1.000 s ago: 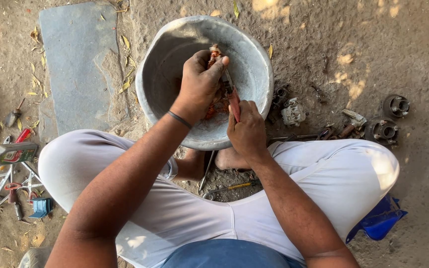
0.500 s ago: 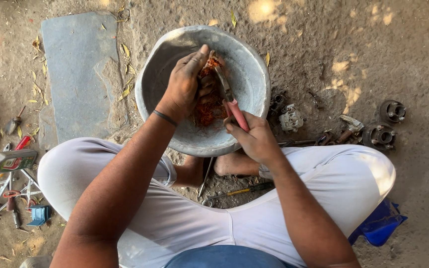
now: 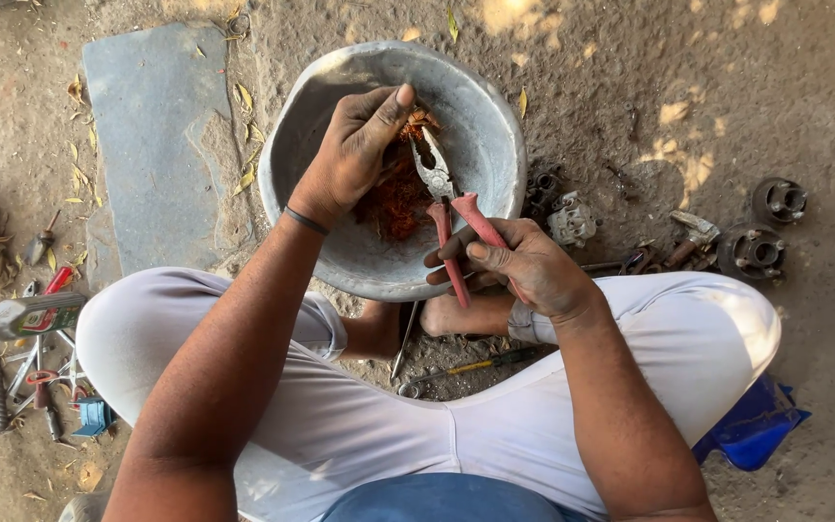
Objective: The person sits cross-legged on the ground with a stone bowl in their lap and uses pliers to strip orange insulation off scrap electrical wire. They pull the insulation away by hand and collect the exposed copper wire pieces in the bowl, working through the wire one piece at a time.
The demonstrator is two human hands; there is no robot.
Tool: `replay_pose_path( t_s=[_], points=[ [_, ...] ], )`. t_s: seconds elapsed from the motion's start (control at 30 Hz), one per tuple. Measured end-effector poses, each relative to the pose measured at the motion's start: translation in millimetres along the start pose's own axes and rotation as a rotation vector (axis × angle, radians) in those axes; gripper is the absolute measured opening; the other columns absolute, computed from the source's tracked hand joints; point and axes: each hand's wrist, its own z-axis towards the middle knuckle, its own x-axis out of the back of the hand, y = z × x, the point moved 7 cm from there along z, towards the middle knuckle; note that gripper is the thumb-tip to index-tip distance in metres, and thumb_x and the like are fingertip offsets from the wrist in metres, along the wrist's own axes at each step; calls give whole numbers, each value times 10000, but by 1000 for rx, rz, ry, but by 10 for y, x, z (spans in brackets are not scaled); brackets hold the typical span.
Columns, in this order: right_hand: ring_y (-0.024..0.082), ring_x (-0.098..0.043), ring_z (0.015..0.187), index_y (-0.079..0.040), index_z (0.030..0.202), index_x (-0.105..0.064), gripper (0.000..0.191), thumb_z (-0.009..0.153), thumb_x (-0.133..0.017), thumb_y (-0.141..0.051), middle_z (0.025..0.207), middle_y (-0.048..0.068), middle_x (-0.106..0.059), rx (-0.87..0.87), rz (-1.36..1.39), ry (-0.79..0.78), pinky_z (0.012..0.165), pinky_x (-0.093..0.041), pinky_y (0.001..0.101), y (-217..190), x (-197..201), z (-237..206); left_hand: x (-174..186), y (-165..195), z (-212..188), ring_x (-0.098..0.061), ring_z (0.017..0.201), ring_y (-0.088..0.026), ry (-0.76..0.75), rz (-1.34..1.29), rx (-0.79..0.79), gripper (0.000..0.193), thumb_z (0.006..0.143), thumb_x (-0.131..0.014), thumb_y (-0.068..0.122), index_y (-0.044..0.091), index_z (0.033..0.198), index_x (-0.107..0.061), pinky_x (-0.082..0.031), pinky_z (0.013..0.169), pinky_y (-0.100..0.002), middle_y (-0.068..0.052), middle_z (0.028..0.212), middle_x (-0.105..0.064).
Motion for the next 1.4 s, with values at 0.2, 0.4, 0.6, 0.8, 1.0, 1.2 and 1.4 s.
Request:
replay_pose_path(
  t_s=[0.2,0.4,0.6,0.8,1.0,1.2,1.4],
  points=[
    [255,-767,844,91,1215,-676,340,1029,-558,-169,982,203,-764,-35,-19,48,776,-648,387,-18,-68,-32,-75,-14,-16,-416,672,-63,-30,101,-7,537,1097,-522,485,-12,997,-698,-380,591,-261,53,706,-475],
    [205,-721,680,91,1148,-682,290,1055,-559,-154,869,161,-732,-79,145,67,645,-617,344,112,49,-112,-48,-6,-29,-491,590,-67,-147,252,-1,567,1082,-494,529,16,924,-677,-408,530,-264,47,659,-516],
    [154,-669,591,50,969,-666,258,1082,-579,-165,763,112,-688,14,83,69,563,-589,326,394,-45,56,-34,-129,-60,-541,624,-40,-103,165,67,525,1055,-492,548,64,1042,-694,-477,545,-248,56,710,-550],
    [180,-666,707,74,1209,-663,282,1044,-646,-153,786,107,-688,325,-545,299,647,-566,343,283,-70,122,-142,-132,-89,-537,687,-42,-43,-122,38,476,1060,-595,510,45,993,-668,-464,595,-233,46,790,-580],
    [193,-745,825,46,1263,-652,319,1050,-673,-191,912,137,-714,437,-975,442,708,-610,347,52,-185,127,-182,-231,-106,-461,515,-53,79,-354,299,442,1058,-573,512,106,894,-635,-353,455,-229,32,704,-550],
    [189,-729,803,-46,1392,-630,415,996,-646,-166,914,106,-748,-30,-488,302,733,-620,335,309,-14,211,-43,-276,-113,-394,451,-54,71,-379,273,544,1031,-510,581,119,761,-606,-297,413,-238,25,627,-504],
    [131,-715,895,6,1318,-683,376,992,-656,-179,991,90,-764,25,-398,172,842,-597,302,172,197,84,-25,-307,-43,-442,694,-89,52,-82,181,595,1092,-492,595,86,784,-526,-414,664,-290,15,734,-454]
  ],
)
